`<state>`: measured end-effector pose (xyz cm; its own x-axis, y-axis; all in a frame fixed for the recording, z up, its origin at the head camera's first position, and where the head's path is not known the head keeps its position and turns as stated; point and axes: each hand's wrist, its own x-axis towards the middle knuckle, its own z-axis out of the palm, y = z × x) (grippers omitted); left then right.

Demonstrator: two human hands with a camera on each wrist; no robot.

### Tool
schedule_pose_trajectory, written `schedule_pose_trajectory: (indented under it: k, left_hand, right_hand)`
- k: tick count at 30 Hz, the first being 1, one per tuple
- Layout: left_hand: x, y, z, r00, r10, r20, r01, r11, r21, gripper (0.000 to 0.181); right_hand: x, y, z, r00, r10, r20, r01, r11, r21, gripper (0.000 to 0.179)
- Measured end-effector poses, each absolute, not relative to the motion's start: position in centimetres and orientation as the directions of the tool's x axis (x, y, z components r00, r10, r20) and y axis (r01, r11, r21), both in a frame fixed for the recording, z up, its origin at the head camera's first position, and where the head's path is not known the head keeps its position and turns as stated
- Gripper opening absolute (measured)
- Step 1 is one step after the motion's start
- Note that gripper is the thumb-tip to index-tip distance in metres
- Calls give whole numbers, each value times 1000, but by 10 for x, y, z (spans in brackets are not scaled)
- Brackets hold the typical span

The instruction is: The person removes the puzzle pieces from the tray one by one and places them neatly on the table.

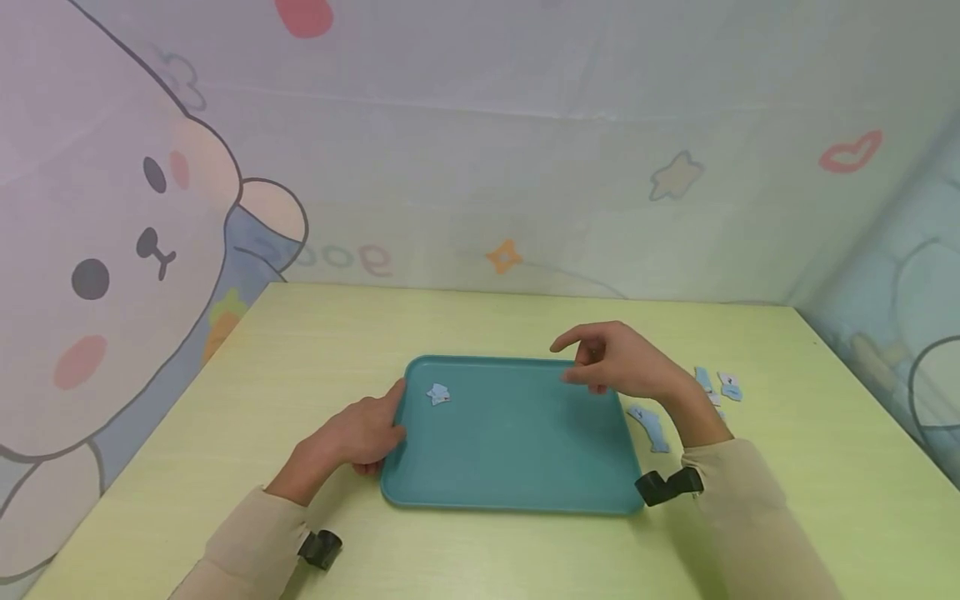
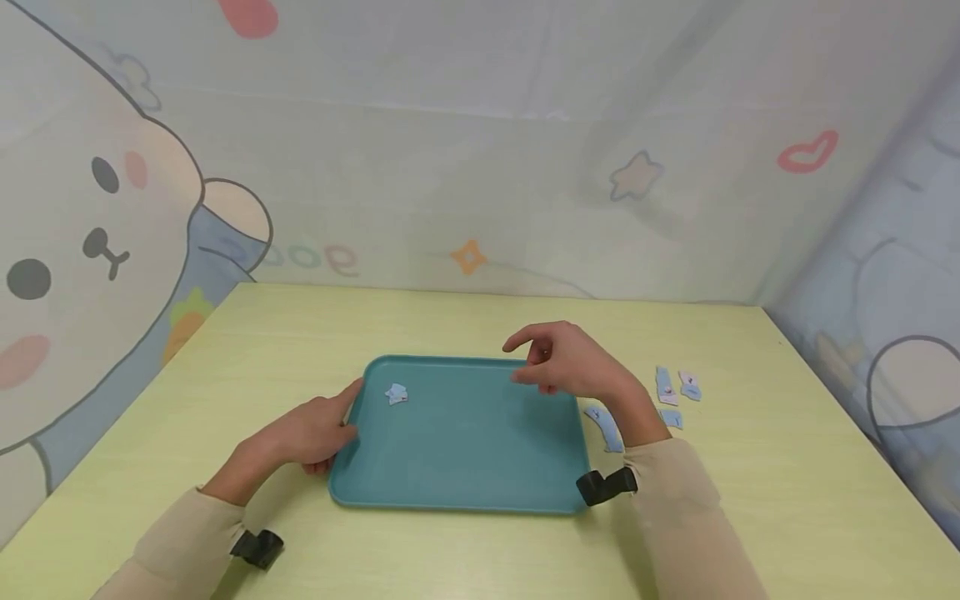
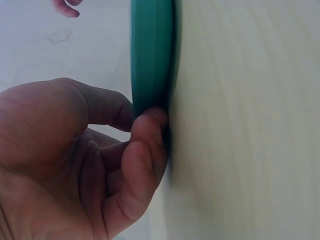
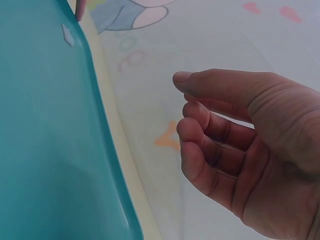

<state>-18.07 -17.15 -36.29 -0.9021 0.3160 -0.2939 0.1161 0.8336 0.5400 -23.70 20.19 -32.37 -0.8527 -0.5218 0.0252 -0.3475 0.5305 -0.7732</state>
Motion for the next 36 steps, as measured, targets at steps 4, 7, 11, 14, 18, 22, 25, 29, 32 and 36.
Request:
schedule_pose_trajectory:
  k: [4,7,11,14,18,22,25,29,32,36]
  left_hand:
    - [-181,-171,-363,-902,313,-296,115,837,535,77]
    - [-181,-172,-364,-904,310,-295,114,839,533,77]
    - [-181,-172,-363,-905,309,-294,114,839,532,77]
    - [-181,-172,-363,-905,309,-293,115,840,530,77]
    - [-181,-172,-363,-905,309,-293,116,841,529,77]
    - [-181,-171,-363,-904,310,-294,118,842,527,77]
    - [-181,-171,-362,-904,311,-293,119,842,526,77]
    - [-181,-171,-362,-905,310,-292,120,843,524,77]
    - [-181,-171,-362,-904,310,-293,120,843,524,77]
    - [-181,-171,-362,-904,311,-293,120,843,524,77]
  right_hand:
    - [-239,194,-326,-847,-532,23,-347,519,-781,35]
    - [-241,189,-328,-843,-538,25,-352,514,-782,35]
    - [-243,182,-329,-832,-554,28,-359,499,-789,35]
    - [-244,176,-331,-823,-568,30,-364,486,-795,35]
    - [-246,170,-333,-809,-587,35,-371,463,-805,34]
    - [-247,165,-335,-800,-598,40,-377,449,-810,32]
    - [-248,161,-337,-797,-603,44,-380,443,-812,32]
    - [-248,155,-339,-790,-612,46,-382,432,-817,34]
    - [-248,150,-341,-788,-614,40,-378,431,-819,36]
    - [-247,145,-341,-788,-614,33,-375,438,-817,38]
